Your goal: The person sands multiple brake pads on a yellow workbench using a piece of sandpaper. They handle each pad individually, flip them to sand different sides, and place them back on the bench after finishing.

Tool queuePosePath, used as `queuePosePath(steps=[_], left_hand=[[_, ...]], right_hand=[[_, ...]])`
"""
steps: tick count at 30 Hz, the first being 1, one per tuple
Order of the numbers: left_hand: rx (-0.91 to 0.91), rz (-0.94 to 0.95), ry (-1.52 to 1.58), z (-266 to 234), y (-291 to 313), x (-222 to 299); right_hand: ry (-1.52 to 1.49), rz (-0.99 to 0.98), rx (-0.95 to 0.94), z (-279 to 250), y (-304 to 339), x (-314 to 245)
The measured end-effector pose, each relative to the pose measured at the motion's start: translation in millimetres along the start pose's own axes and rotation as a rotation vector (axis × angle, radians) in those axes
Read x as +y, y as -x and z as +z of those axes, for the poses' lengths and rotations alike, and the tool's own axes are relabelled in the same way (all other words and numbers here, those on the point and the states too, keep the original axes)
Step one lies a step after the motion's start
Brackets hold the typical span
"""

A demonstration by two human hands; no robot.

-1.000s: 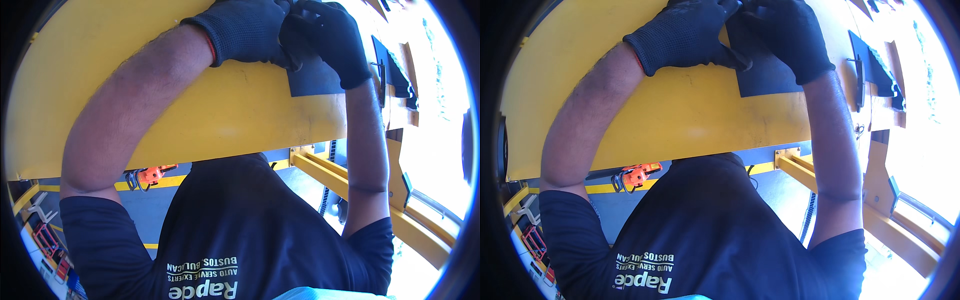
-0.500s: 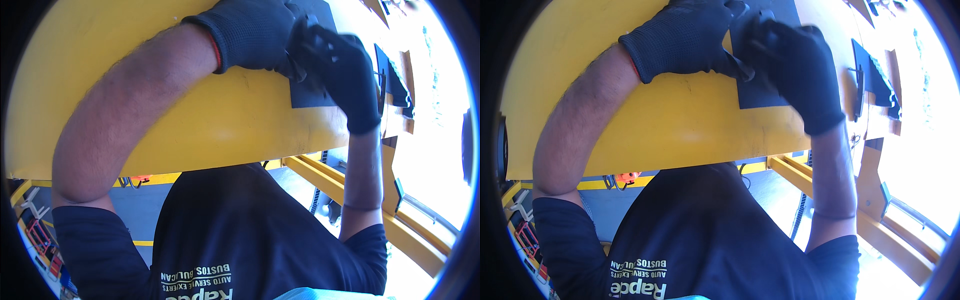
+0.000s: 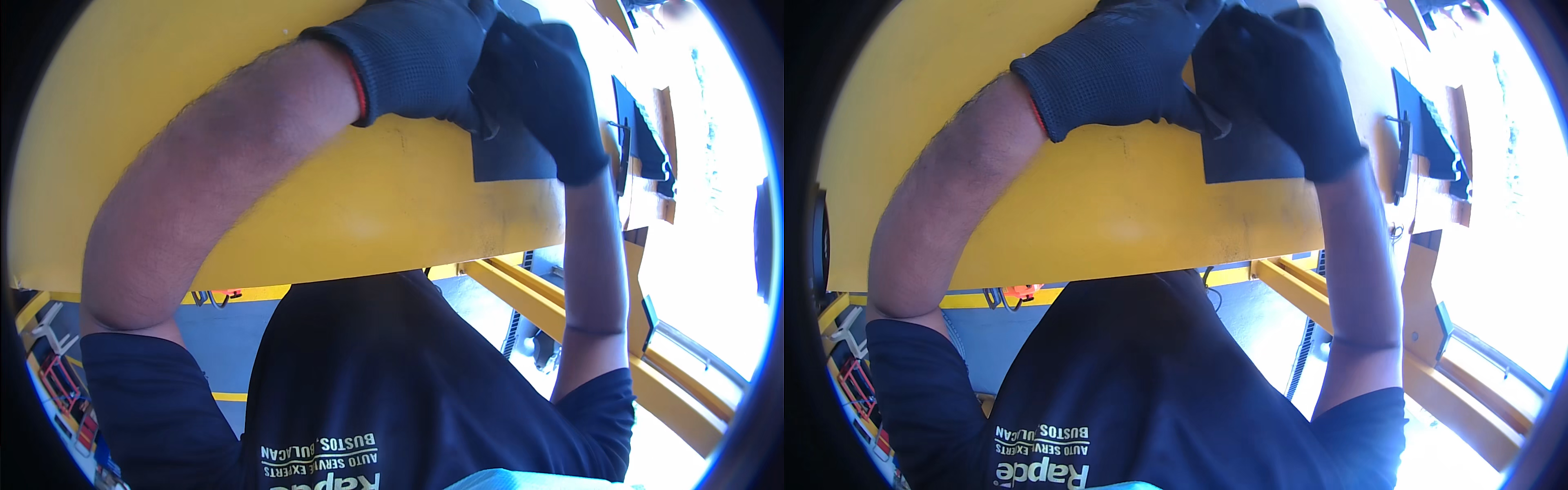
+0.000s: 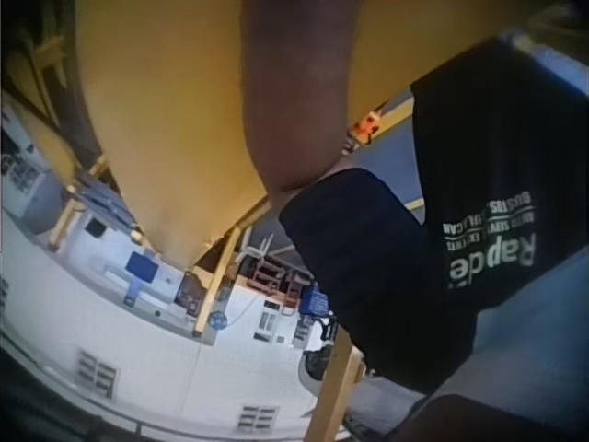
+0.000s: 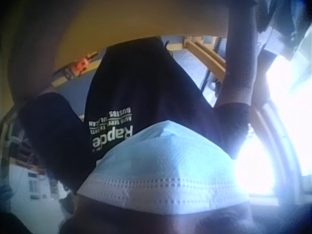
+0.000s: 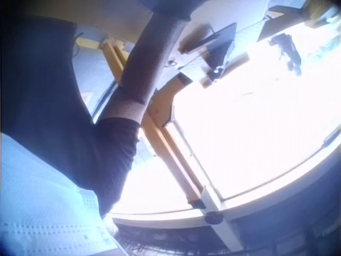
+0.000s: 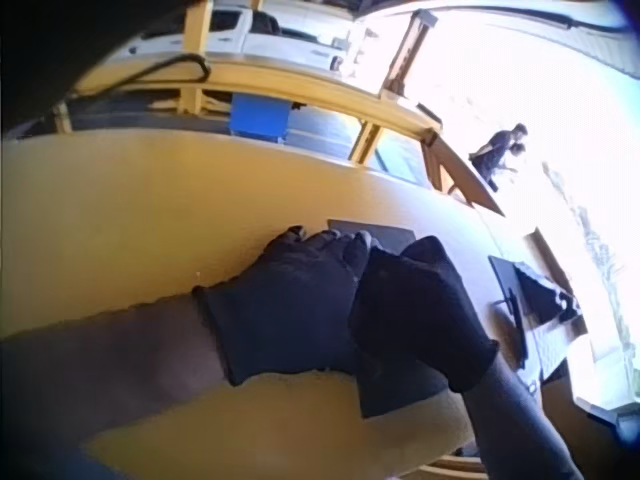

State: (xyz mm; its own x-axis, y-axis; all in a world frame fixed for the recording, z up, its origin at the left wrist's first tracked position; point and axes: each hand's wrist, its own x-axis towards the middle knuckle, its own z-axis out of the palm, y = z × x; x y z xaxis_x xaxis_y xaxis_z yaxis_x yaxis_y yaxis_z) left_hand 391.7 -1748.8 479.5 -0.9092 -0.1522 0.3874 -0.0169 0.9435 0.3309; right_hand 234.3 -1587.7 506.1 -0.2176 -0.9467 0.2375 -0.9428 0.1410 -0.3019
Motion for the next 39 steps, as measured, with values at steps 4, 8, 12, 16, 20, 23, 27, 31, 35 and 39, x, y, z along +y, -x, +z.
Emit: queuePosePath(steps=[4, 8, 12, 16, 20, 23, 27, 31, 35, 39], left_hand=[[0.005, 0.004, 0.021, -1, -7, -3], [0.04, 0.018, -0.08, 7, -11, -5], [0.046, 0.031, 0.01, -1, -5, -4], [0.034, 0.02, -0.049, 5, -9, -5], [-0.014, 0.074, -0.053, -10, -8, 3], [0.038, 0.05, -0.046, 3, -8, -3], [0.113, 0.024, -0.087, 21, -6, -9], [-0.082, 0.033, -0.088, -8, -10, 5], [0.076, 0.115, -0.057, 5, -4, -8], [-0.119, 0.078, 0.02, -29, -7, 1]], right_hand=[[-0.062, -0.206, 0.102, 3, 3, 28], [0.204, 0.099, 0.101, -5, 34, -25], [0.145, 0.019, 0.146, 10, -24, 6], [0.233, 0.062, 0.118, 3, 2, -18], [0.185, -0.03, 0.141, -1, 24, -8], [0.049, -0.066, 0.128, 4, -12, 29], [0.299, -0.196, 0.126, -4, 9, -6], [0.201, 0.105, 0.173, 3, 23, -22], [0.133, 0.159, 0.138, 10, -19, 3], [0.189, 0.046, 0.149, 3, 17, -25]])
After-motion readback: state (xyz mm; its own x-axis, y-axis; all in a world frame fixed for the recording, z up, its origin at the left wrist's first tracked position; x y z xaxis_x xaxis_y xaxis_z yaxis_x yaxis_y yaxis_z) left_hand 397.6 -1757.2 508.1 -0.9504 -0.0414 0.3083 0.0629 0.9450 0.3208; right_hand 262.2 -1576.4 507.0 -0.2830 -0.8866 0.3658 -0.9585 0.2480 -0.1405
